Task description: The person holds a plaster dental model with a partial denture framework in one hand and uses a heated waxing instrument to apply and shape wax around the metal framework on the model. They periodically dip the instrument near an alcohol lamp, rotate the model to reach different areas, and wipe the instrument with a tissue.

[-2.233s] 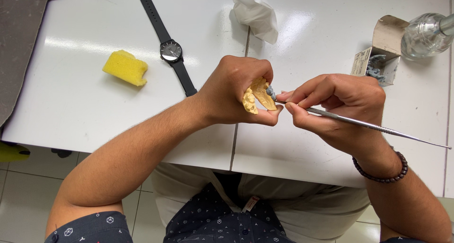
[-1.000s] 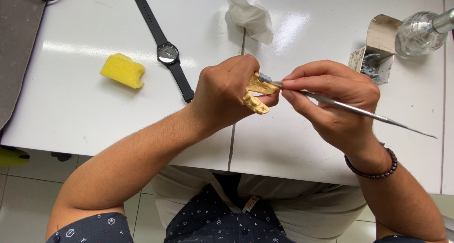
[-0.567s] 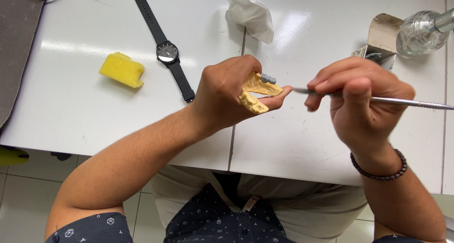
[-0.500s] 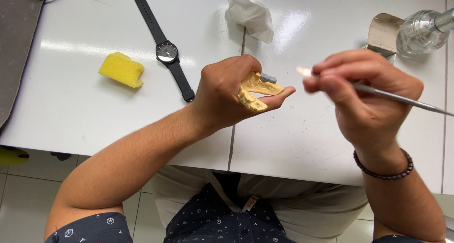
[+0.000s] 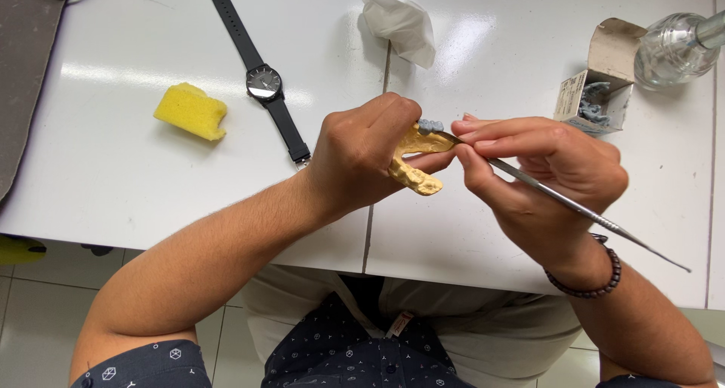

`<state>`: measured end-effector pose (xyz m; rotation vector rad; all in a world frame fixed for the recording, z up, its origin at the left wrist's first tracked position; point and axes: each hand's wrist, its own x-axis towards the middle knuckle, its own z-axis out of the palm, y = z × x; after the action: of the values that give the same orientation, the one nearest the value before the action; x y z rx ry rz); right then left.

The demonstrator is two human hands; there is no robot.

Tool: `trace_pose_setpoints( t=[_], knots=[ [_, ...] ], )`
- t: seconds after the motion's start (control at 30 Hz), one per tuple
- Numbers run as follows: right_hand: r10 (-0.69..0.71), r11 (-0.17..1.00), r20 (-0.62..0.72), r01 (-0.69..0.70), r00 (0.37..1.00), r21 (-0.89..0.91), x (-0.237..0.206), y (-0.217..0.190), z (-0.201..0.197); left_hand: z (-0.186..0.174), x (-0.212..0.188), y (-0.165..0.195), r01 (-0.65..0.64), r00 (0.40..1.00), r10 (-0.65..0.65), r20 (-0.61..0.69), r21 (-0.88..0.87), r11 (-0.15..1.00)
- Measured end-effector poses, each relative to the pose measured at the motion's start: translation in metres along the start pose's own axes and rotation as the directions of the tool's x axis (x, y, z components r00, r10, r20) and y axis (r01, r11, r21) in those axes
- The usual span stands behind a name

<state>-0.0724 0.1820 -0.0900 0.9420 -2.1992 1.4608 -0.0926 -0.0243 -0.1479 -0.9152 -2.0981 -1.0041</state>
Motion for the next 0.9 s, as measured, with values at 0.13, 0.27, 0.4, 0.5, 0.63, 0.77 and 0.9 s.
trace_pose_setpoints(
  t=[0.13,0.27,0.4,0.5,0.63,0.77,0.9],
  knots=[
    [0.027,0.998,-0.029,-0.029,0.999,-0.053,-0.0014,-0.0027,0.0075,-0.0011,-0.0002,0.0026,0.012,1.0,-0.012,-0.004,0.003,1.0],
    [-0.021,0.995,-0.029,0.018,0.999,-0.103,-0.0003,-0.0051,0.0093,-0.0016,0.0009,0.004,0.006,1.0,-0.006,0.01,0.005,1.0],
    [-0.01,0.996,-0.028,0.007,1.0,-0.092,-0.0015,-0.0048,0.01,-0.003,0.0011,0.004,0.008,1.0,-0.008,0.016,0.014,1.0],
    [-0.002,0.995,-0.024,-0.001,1.0,-0.1,-0.0036,-0.0033,0.0102,-0.0028,0.001,0.0035,0.006,1.0,-0.006,0.014,0.026,1.0],
    [0.018,0.996,-0.019,-0.019,1.0,-0.086,-0.0048,-0.0029,0.0107,-0.0014,0.0007,0.0023,-0.001,1.0,0.001,0.012,0.035,0.999],
    [0.027,0.998,-0.019,-0.028,0.999,-0.059,-0.0031,-0.0032,0.0115,-0.0006,-0.0001,0.001,0.002,1.0,-0.003,0.019,0.043,0.999],
    [0.008,0.997,0.001,-0.007,1.0,-0.082,-0.0034,-0.0022,0.0107,0.0,-0.0009,0.0003,0.003,1.0,-0.004,0.022,0.047,0.999]
  ],
)
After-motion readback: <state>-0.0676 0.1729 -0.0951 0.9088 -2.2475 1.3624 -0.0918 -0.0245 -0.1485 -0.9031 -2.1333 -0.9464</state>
